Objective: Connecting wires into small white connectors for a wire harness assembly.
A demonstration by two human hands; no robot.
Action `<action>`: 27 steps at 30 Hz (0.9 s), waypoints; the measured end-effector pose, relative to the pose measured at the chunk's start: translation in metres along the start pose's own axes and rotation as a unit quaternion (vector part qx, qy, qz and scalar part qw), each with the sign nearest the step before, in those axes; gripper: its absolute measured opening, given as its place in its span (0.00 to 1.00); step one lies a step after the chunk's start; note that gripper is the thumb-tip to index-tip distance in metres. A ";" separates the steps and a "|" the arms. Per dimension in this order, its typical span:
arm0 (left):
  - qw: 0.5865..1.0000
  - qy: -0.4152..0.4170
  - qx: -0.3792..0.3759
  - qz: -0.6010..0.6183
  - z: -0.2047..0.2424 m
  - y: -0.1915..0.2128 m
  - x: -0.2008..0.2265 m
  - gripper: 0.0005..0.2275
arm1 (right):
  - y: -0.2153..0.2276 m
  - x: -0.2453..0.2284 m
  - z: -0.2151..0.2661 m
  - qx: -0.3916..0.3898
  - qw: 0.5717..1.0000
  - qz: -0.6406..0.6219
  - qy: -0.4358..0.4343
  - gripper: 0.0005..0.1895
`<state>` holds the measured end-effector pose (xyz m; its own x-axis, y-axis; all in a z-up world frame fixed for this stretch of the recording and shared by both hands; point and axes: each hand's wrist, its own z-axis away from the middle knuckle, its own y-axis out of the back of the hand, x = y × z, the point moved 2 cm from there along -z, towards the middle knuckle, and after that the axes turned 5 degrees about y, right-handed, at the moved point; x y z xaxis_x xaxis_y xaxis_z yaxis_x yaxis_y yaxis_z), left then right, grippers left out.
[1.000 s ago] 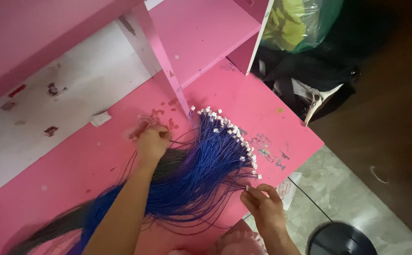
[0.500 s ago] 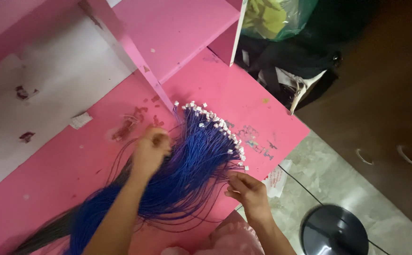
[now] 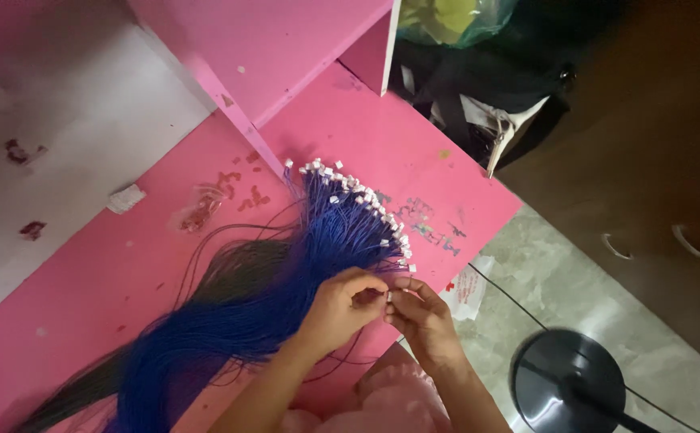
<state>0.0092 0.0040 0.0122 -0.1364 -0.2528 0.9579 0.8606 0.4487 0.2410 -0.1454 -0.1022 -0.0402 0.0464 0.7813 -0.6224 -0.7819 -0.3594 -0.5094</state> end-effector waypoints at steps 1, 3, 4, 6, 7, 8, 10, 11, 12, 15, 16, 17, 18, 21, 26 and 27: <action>1.000 0.001 -0.002 0.000 -0.001 0.000 -0.001 0.08 | 0.000 -0.001 0.000 0.002 1.000 -0.002 0.000 0.14; 0.998 -0.036 0.003 -0.048 -0.002 0.000 -0.002 0.08 | -0.001 -0.002 0.001 0.009 1.000 0.013 0.001 0.13; 0.998 -0.036 0.002 -0.048 -0.002 0.000 -0.002 0.08 | 0.001 -0.001 0.000 0.010 1.000 0.012 0.001 0.13; 1.000 0.015 -0.015 -0.014 -0.002 0.000 -0.003 0.07 | 0.004 0.001 -0.001 -0.001 1.000 0.029 0.004 0.11; 1.000 0.016 -0.015 -0.014 -0.002 0.000 -0.001 0.07 | 0.004 0.003 -0.001 -0.001 1.000 0.028 0.003 0.11; 1.000 0.023 -0.012 -0.006 -0.003 0.001 0.001 0.06 | 0.005 0.003 -0.002 0.003 1.000 0.027 0.003 0.11; 1.000 0.030 -0.008 0.003 -0.003 0.001 0.004 0.06 | 0.008 0.006 -0.002 0.007 1.000 0.026 0.003 0.11; 0.999 0.040 -0.016 -0.009 -0.003 0.000 0.003 0.06 | 0.010 0.008 -0.002 0.018 1.000 0.022 0.006 0.10; 0.998 0.051 -0.025 -0.023 -0.003 0.001 0.003 0.06 | 0.011 0.010 -0.003 0.028 0.999 0.017 0.009 0.10; 0.999 0.026 -0.013 -0.029 -0.003 -0.002 -0.004 0.06 | 0.010 0.008 -0.003 0.026 0.999 0.033 0.021 0.09; 0.999 0.027 -0.015 -0.029 -0.002 -0.004 -0.005 0.06 | 0.010 0.009 -0.003 0.028 0.999 0.032 0.020 0.09; 0.999 0.027 -0.007 -0.031 -0.001 -0.004 -0.006 0.06 | 0.011 0.010 -0.004 0.027 0.999 0.033 0.025 0.09; 0.999 0.026 0.001 -0.032 -0.001 -0.006 -0.006 0.06 | 0.011 0.010 -0.006 0.026 0.999 0.035 0.031 0.08; 0.999 0.006 0.001 -0.033 -0.001 -0.010 -0.007 0.06 | 0.012 0.009 -0.002 0.051 0.998 0.041 0.016 0.08; 0.994 -0.072 0.035 -0.070 0.004 -0.018 -0.003 0.05 | 0.014 0.010 -0.004 0.074 0.997 0.007 0.007 0.09; 0.987 -0.125 0.064 -0.076 0.006 -0.020 -0.002 0.05 | 0.014 0.010 -0.005 0.089 0.996 -0.009 -0.006 0.10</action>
